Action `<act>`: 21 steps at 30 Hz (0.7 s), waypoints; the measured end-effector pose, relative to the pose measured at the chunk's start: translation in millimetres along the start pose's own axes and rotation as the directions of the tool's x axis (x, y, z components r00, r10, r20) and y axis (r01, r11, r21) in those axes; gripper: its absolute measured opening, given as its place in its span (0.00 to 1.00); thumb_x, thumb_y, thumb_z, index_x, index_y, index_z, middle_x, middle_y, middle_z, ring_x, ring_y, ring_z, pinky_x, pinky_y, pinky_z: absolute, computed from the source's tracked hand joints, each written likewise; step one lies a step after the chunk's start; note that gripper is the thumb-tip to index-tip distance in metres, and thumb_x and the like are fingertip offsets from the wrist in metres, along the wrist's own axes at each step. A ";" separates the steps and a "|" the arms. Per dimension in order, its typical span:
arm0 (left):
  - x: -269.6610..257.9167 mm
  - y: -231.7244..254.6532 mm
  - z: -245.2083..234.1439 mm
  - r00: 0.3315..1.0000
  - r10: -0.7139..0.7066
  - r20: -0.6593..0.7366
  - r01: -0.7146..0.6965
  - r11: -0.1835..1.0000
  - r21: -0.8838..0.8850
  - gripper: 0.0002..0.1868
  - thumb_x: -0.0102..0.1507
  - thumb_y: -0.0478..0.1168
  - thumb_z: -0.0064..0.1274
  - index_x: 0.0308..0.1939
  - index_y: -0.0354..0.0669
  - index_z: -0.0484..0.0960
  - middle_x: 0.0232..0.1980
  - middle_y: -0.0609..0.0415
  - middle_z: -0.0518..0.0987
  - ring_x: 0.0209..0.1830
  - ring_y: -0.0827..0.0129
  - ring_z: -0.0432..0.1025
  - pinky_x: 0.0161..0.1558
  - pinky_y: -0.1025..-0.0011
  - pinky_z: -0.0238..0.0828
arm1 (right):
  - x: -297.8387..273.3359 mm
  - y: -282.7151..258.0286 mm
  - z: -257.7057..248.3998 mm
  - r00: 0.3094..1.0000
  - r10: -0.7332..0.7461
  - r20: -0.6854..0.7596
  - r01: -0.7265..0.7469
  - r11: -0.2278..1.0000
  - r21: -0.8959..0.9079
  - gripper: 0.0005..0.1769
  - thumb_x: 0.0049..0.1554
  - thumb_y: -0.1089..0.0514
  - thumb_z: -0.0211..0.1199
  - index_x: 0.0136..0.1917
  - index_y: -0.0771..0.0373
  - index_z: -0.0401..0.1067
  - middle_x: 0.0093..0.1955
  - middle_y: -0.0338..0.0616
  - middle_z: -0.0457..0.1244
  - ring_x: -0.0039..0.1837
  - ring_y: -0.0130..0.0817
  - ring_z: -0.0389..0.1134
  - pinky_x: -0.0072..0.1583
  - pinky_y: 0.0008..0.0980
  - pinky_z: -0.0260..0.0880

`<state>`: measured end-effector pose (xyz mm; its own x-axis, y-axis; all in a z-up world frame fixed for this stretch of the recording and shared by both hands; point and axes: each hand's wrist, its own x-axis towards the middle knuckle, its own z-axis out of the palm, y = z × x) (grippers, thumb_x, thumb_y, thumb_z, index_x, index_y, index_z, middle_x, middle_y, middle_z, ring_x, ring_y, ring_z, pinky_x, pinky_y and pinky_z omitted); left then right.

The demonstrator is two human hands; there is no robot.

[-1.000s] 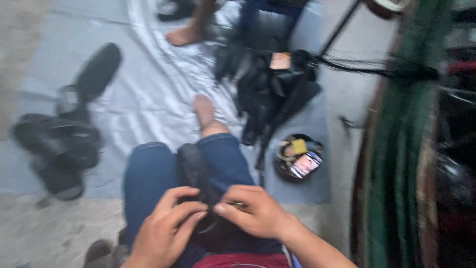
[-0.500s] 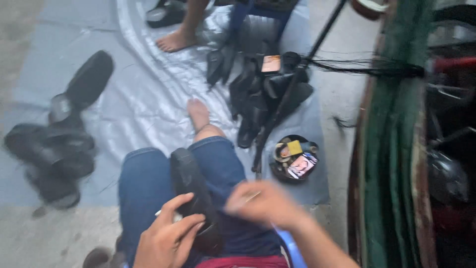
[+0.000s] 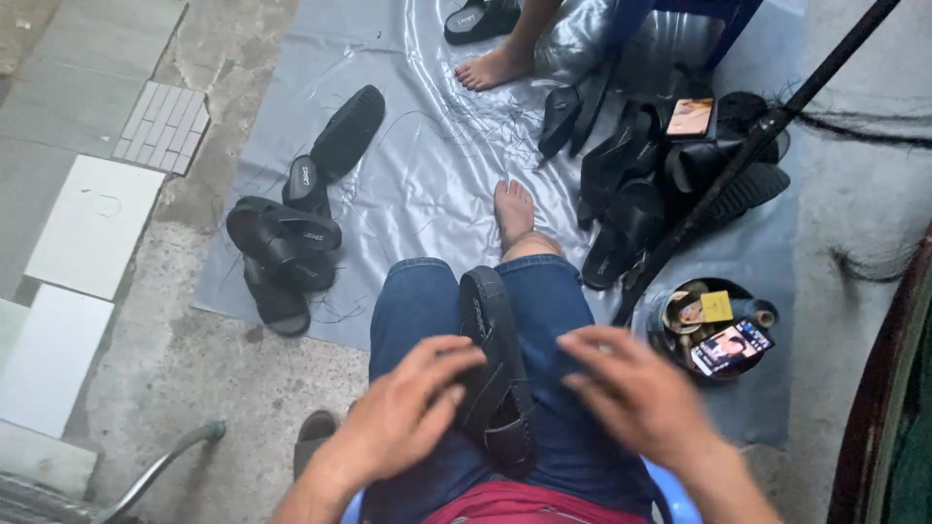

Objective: Hand-sewing a strap onto a black sandal using an awl and thread

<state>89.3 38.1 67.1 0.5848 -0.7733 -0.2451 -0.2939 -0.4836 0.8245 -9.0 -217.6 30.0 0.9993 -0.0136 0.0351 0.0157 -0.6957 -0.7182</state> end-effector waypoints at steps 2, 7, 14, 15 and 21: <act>3.7 -3.1 -5.4 0.990 -0.142 -0.020 0.143 0.963 0.227 0.22 0.60 0.46 0.38 0.59 0.56 0.63 0.56 0.60 0.67 0.45 0.56 0.72 0.39 0.55 0.70 | 3.6 -8.7 22.3 0.989 -0.017 0.146 0.029 0.996 -0.083 0.14 0.50 0.49 0.58 0.50 0.50 0.71 0.55 0.37 0.60 0.54 0.35 0.65 0.51 0.34 0.66; 7.9 -17.7 -13.0 0.951 -0.248 0.184 0.152 0.894 0.421 0.18 0.62 0.49 0.36 0.54 0.58 0.70 0.43 0.61 0.71 0.39 0.57 0.71 0.36 0.55 0.67 | 11.6 -9.5 29.2 0.996 -0.032 0.088 0.023 0.994 0.105 0.06 0.53 0.53 0.54 0.41 0.55 0.67 0.38 0.34 0.65 0.38 0.31 0.66 0.42 0.28 0.64; 5.0 -34.4 -40.3 0.946 0.063 -0.317 -0.319 0.349 -0.881 0.09 0.61 0.34 0.44 0.39 0.38 0.80 0.53 0.41 0.72 0.55 0.55 0.66 0.58 0.53 0.60 | 16.8 -0.6 45.3 0.997 0.074 0.025 -0.077 0.989 0.123 0.08 0.52 0.51 0.54 0.41 0.54 0.69 0.36 0.30 0.68 0.34 0.28 0.68 0.39 0.27 0.65; 3.7 -39.4 -37.8 0.949 0.059 -0.311 -0.311 0.348 -0.884 0.09 0.61 0.34 0.44 0.39 0.38 0.80 0.53 0.41 0.72 0.55 0.55 0.66 0.58 0.53 0.60 | 17.5 -1.3 45.8 0.996 0.081 0.027 -0.084 0.988 0.126 0.08 0.52 0.51 0.54 0.41 0.54 0.69 0.36 0.30 0.68 0.34 0.28 0.68 0.39 0.27 0.65; 18.4 -37.4 -21.2 0.935 -0.171 -0.311 -0.257 0.275 -0.926 0.10 0.61 0.42 0.48 0.38 0.38 0.74 0.36 0.44 0.76 0.14 0.77 0.68 0.10 0.83 0.63 | 22.3 -3.4 42.8 0.998 0.049 0.050 -0.056 0.987 0.149 0.07 0.52 0.52 0.54 0.41 0.54 0.70 0.35 0.28 0.67 0.31 0.26 0.65 0.37 0.24 0.63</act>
<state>127.1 50.7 42.6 0.8320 -0.5129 -0.2116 0.4687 0.4457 0.7626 14.8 -184.7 3.4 0.9993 -0.0118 -0.0351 -0.0355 -0.5790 -0.8146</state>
